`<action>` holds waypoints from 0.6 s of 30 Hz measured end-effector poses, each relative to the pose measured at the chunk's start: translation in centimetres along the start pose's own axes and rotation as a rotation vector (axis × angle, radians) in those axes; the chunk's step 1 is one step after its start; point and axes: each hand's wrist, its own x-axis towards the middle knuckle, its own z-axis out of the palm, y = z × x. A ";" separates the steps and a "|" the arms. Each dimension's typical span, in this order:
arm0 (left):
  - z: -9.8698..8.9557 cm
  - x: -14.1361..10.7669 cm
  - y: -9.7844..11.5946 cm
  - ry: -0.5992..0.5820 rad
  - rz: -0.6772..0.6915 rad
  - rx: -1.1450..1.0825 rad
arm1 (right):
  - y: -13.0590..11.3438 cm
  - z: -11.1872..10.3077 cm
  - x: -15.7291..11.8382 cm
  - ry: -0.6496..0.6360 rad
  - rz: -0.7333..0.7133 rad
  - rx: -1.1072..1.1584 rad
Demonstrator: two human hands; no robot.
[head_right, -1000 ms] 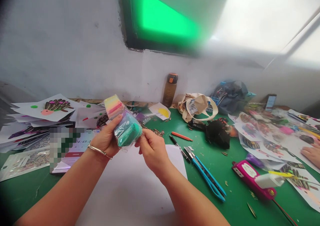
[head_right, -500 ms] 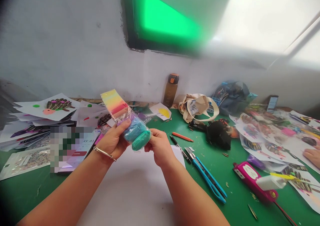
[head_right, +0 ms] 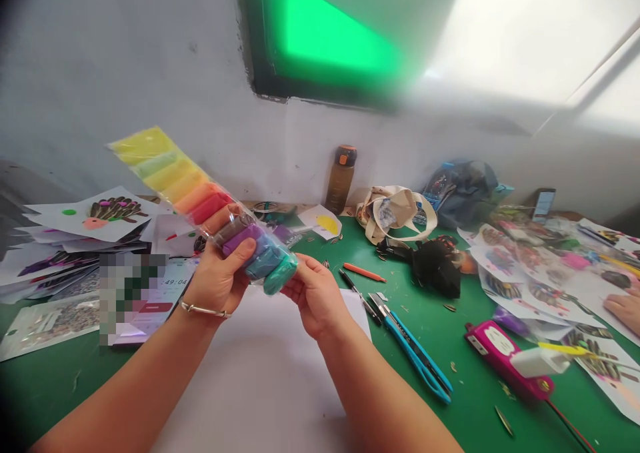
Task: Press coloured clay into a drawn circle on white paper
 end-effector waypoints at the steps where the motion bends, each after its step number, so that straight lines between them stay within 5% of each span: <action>1: 0.0 0.1 0.0 0.007 0.032 0.005 | 0.0 0.1 0.0 0.013 -0.009 0.009; 18: -0.6 0.6 -1.5 0.123 0.138 0.071 | 0.1 0.5 -0.5 -0.001 -0.090 0.137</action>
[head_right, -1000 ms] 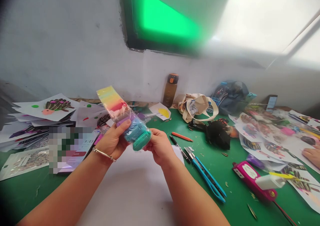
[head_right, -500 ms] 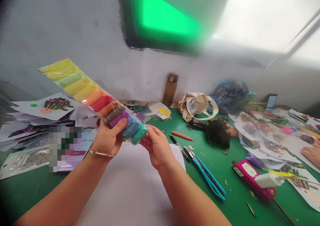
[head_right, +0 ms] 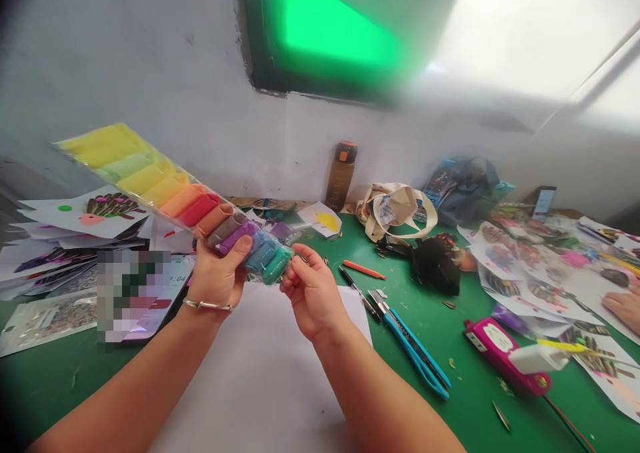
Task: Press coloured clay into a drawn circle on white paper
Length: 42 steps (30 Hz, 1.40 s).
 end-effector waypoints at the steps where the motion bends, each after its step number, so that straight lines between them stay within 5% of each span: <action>1: -0.1 0.2 0.0 0.014 -0.016 -0.012 | 0.0 0.0 0.0 0.005 -0.017 -0.009; 5: -0.5 0.7 0.4 0.080 -0.158 -0.137 | -0.1 -0.1 -0.2 0.136 -0.087 -0.108; 9: -0.6 0.8 0.6 0.107 -0.225 -0.202 | 0.2 0.0 -0.3 0.053 -0.026 -0.192; 16: -0.2 0.1 0.9 0.034 -0.293 -0.173 | 0.3 -0.2 -0.1 -0.051 -0.127 -0.263; 26: 0.5 -0.1 1.3 0.068 -0.405 -0.243 | -1.0 -0.1 0.5 0.039 -0.262 -0.523; 33: 0.3 0.0 1.0 0.076 -0.400 -0.230 | -1.3 0.0 -0.3 -0.243 0.029 -0.412; 42: 0.5 -0.5 0.5 0.103 -0.540 -0.231 | -0.3 -0.8 0.4 -0.064 -0.458 -1.114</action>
